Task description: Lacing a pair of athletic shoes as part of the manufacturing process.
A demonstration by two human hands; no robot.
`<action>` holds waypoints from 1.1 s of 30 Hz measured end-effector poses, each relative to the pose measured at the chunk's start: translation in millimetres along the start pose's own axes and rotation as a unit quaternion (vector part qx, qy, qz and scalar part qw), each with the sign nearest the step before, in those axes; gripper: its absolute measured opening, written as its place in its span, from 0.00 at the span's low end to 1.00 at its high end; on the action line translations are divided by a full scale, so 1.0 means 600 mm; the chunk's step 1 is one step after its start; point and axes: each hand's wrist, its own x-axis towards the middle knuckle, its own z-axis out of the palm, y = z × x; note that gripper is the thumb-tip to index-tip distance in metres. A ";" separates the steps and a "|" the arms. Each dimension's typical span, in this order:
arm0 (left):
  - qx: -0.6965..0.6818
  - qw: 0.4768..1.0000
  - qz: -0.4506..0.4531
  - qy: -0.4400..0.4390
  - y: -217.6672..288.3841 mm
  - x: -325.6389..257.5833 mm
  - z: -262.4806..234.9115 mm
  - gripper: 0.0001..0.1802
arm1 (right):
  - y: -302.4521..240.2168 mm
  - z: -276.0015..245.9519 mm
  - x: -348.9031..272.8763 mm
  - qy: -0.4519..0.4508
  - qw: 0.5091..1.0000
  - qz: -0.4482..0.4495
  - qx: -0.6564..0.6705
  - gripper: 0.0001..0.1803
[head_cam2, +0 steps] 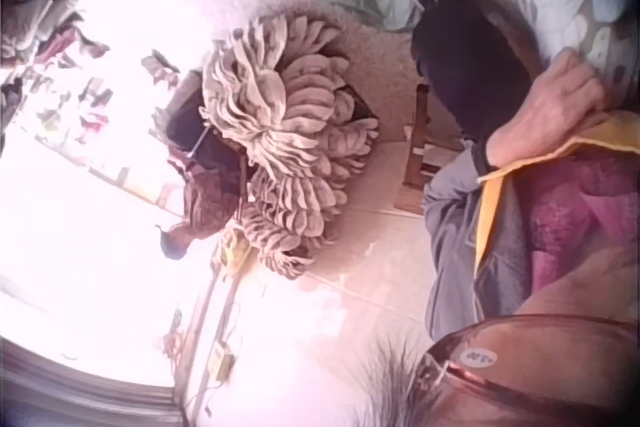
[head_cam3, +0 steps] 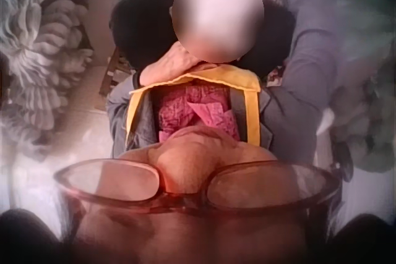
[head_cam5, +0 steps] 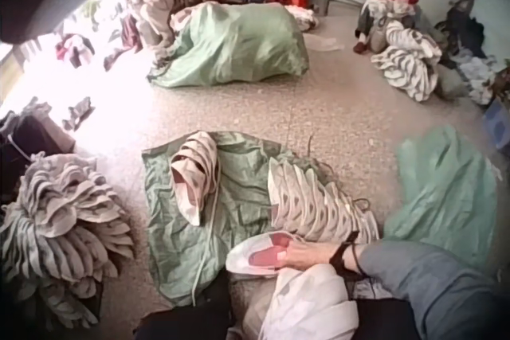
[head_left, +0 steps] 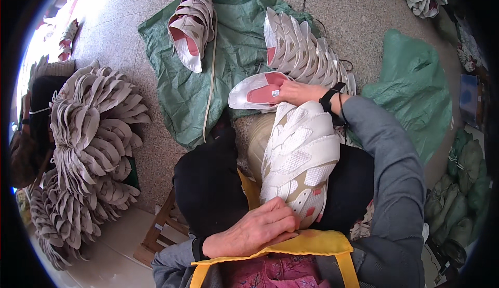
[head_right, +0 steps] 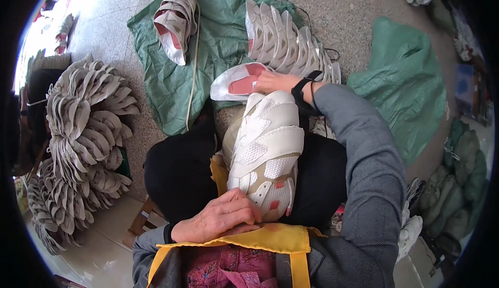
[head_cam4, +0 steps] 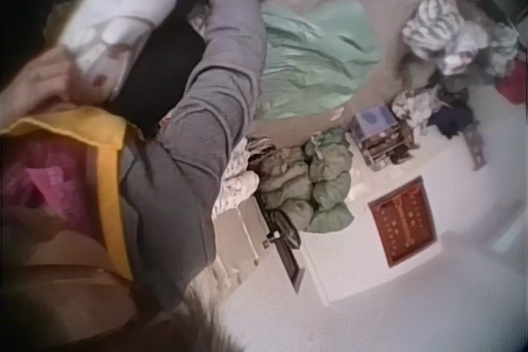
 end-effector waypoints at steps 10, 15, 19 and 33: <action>-0.007 1.000 -0.021 0.007 -0.002 0.009 0.001 0.08 | -0.028 -0.073 0.027 -0.104 0.984 0.125 0.076 0.31; 0.018 0.999 -0.042 0.005 -0.003 0.007 0.003 0.07 | -0.003 -0.041 0.041 -0.113 0.989 0.074 0.065 0.37; 0.005 1.000 -0.015 0.014 -0.002 0.014 0.001 0.09 | 0.021 -0.007 0.055 -0.119 0.989 0.072 0.049 0.34; 0.016 0.999 -0.016 0.027 -0.006 0.014 0.007 0.09 | 0.021 -0.063 0.051 0.024 0.965 0.053 -0.257 0.22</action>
